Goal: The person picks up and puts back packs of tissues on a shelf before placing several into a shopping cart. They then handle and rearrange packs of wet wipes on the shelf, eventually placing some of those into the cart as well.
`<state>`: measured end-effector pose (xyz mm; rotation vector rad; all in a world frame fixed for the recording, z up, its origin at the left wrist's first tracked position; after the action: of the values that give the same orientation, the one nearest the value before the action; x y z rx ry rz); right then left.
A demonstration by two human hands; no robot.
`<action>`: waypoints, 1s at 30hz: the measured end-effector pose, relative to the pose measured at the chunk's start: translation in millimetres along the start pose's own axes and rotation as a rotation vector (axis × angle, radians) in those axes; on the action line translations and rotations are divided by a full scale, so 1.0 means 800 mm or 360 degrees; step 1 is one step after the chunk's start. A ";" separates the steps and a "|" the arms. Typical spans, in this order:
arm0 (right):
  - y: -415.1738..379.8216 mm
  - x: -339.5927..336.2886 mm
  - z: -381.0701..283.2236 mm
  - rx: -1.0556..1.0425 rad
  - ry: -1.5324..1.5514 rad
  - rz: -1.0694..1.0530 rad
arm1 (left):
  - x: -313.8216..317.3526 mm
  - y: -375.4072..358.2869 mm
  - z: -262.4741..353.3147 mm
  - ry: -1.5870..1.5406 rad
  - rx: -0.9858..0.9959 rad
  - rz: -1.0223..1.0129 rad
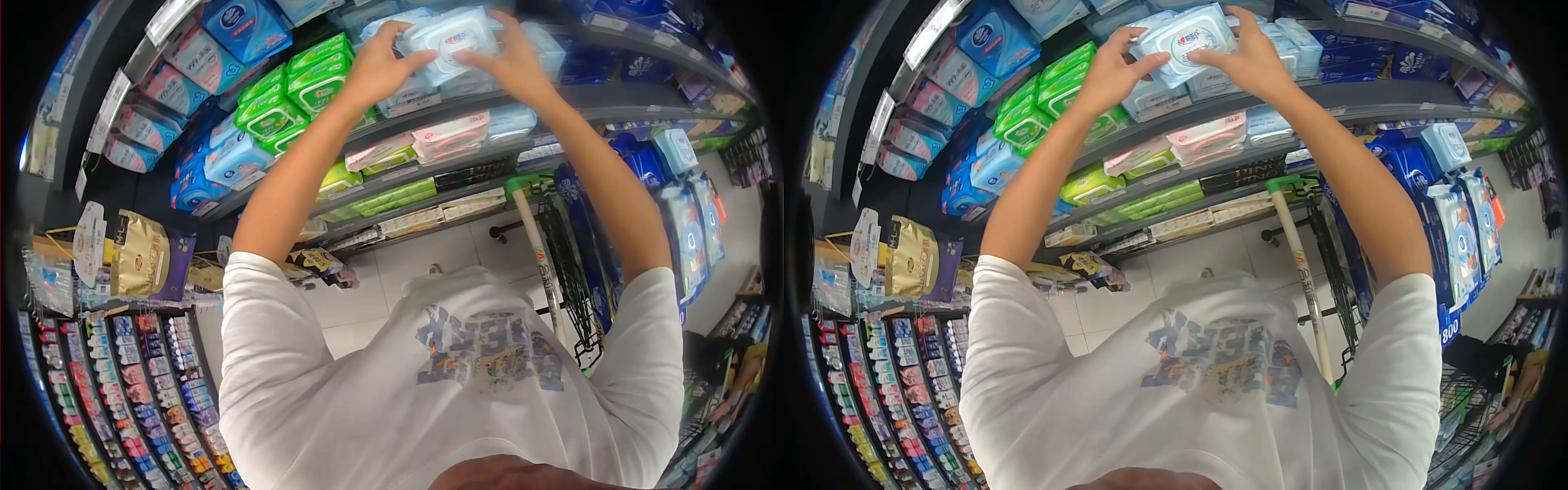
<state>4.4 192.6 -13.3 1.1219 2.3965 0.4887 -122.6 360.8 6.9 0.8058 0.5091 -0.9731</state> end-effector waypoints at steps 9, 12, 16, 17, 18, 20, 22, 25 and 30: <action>0.015 0.082 0.014 -0.0076 -0.0126 0.0022 | -0.056 -0.008 -0.017 0.1114 0.0542 0.0239; 0.014 0.091 0.021 -0.0202 -0.0260 0.0142 | -0.055 -0.008 -0.018 0.1362 0.0530 0.0198; 0.015 0.100 0.043 -0.0300 -0.0316 0.0169 | -0.047 -0.008 -0.028 0.1522 0.0506 0.0210; 0.015 0.103 0.048 -0.0313 -0.0324 0.0163 | -0.047 -0.008 -0.031 0.1508 0.0502 0.0204; 0.013 0.107 0.046 -0.0324 -0.0326 0.0156 | -0.048 -0.008 -0.033 0.1514 0.0495 0.0182; 0.013 0.111 0.046 -0.0270 -0.0318 0.0100 | -0.051 -0.008 -0.037 0.1504 0.0471 0.0131; 0.012 0.113 0.048 -0.0221 -0.0308 0.0064 | -0.054 -0.010 -0.035 0.1502 0.0486 0.0150; 0.010 0.111 0.059 -0.0029 -0.0403 0.0012 | -0.058 -0.009 -0.038 0.1504 0.0525 0.0114; 0.008 0.110 0.069 -0.0086 -0.0579 -0.0113 | -0.055 -0.014 -0.037 0.1391 0.0547 0.0199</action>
<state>-12.1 272.2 -78.1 1.0014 2.0858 0.2937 -154.9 403.6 15.6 1.5654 1.0370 -0.5562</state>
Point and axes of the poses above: each hand's wrist, its own y-axis towards the middle knuckle, its own x-axis out of the palm, z = x × y, the point moved 6 cm from there along y, towards the middle knuckle, and after that the axes turned 9 degrees about y, right-handed, at the moved point
